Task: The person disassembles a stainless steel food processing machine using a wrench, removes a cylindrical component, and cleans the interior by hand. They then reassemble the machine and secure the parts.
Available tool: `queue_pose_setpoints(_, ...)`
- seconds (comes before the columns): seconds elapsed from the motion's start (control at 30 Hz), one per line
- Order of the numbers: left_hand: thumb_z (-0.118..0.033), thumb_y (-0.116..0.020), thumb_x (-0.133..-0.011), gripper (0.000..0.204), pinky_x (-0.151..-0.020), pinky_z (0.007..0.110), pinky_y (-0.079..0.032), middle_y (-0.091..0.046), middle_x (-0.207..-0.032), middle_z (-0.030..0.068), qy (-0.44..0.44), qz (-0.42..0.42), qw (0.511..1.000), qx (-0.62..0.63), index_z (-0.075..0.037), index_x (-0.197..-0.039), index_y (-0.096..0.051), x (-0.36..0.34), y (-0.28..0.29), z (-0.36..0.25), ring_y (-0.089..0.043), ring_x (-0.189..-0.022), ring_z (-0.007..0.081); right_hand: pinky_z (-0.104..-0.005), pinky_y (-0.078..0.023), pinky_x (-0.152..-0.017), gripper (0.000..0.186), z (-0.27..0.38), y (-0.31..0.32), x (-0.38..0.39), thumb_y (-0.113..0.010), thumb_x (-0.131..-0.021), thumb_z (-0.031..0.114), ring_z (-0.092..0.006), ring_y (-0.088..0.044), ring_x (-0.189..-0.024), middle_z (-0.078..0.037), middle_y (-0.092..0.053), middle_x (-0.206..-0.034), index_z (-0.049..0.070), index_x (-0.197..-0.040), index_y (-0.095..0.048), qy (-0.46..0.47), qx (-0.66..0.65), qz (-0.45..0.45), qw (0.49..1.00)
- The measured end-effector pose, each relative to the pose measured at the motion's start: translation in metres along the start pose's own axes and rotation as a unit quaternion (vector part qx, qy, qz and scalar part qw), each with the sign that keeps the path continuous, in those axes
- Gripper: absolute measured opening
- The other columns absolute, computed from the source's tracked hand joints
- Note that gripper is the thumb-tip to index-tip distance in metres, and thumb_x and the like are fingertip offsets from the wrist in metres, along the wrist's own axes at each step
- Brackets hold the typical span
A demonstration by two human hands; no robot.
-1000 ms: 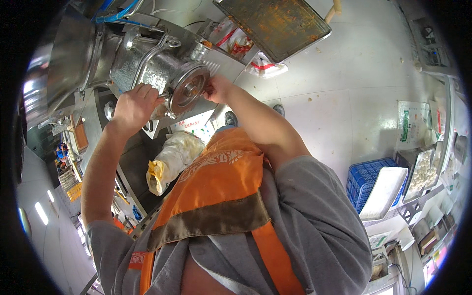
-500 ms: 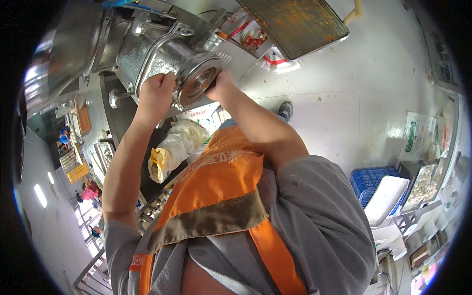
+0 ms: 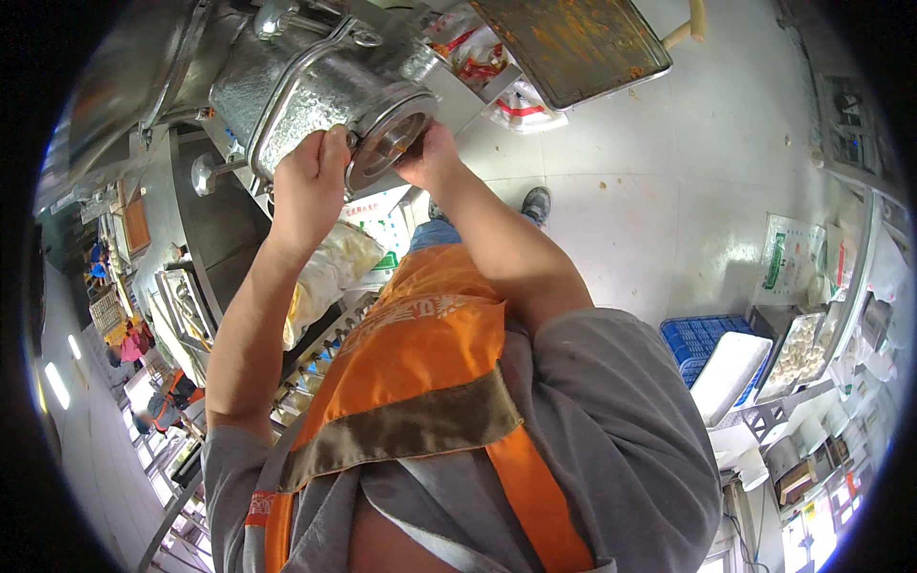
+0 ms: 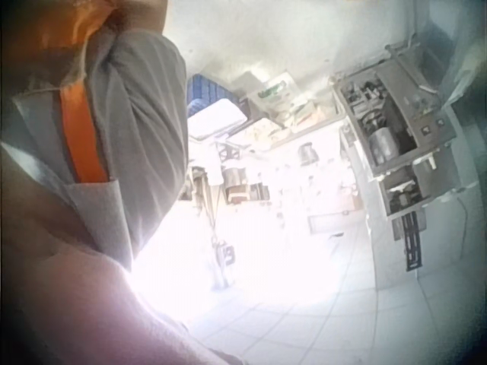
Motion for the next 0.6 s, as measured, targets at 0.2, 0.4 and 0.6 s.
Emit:
queue_pose_setpoints(0.2, -0.024, -0.052, -0.108, 0.040, -0.058, 0.036, -0.046, -0.055, -0.063, 0.0131, -0.041, 0.022, 0.999, -0.020, 0.004, -0.080, -0.061, -0.004, 0.002, 0.007, -0.050, -0.059, 0.0154, -0.0568, -0.042, -0.113, 0.041, -0.008, 0.000, -0.002, -0.036, -0.108, 0.028, -0.0377, -0.055, -0.129, -0.018, -0.059, -0.139, 0.002, -0.134, -0.057, 0.028, -0.017, -0.014, 0.999)
queue_pose_setpoints(0.4, -0.022, -0.054, -0.105, 0.038, -0.056, 0.047, -0.047, -0.057, -0.066, 0.0296, -0.016, 0.024, 0.998, 0.064, 0.004, -0.078, -0.059, -0.002, 0.005, 0.004, -0.057, -0.061, 0.0484, -0.0520, -0.049, -0.105, 0.034, -0.012, -0.002, 0.007, -0.042, -0.107, 0.022, -0.0363, -0.062, -0.117, -0.018, -0.064, -0.127, 0.002, -0.128, -0.059, 0.083, 0.058, -0.012, 0.995)
queue_pose_setpoints(0.6, -0.023, -0.055, -0.105, 0.038, -0.057, 0.044, -0.047, -0.059, -0.066, 0.0274, -0.093, 0.010, 0.995, -0.032, 0.004, -0.080, -0.063, -0.004, 0.005, 0.003, -0.056, -0.058, 0.0447, -0.0530, -0.051, -0.104, 0.033, 0.004, 0.010, -0.012, -0.040, -0.106, 0.019, -0.0369, -0.063, -0.116, -0.020, -0.065, -0.127, -0.001, -0.124, -0.060, 0.005, -0.009, -0.064, 0.998)
Point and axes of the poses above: each hand's wrist, its own x-axis away from the middle knuckle, its own y-axis out of the back of the hand, z = x × y, the point moved 1 cm from there along -x, towards the middle knuckle
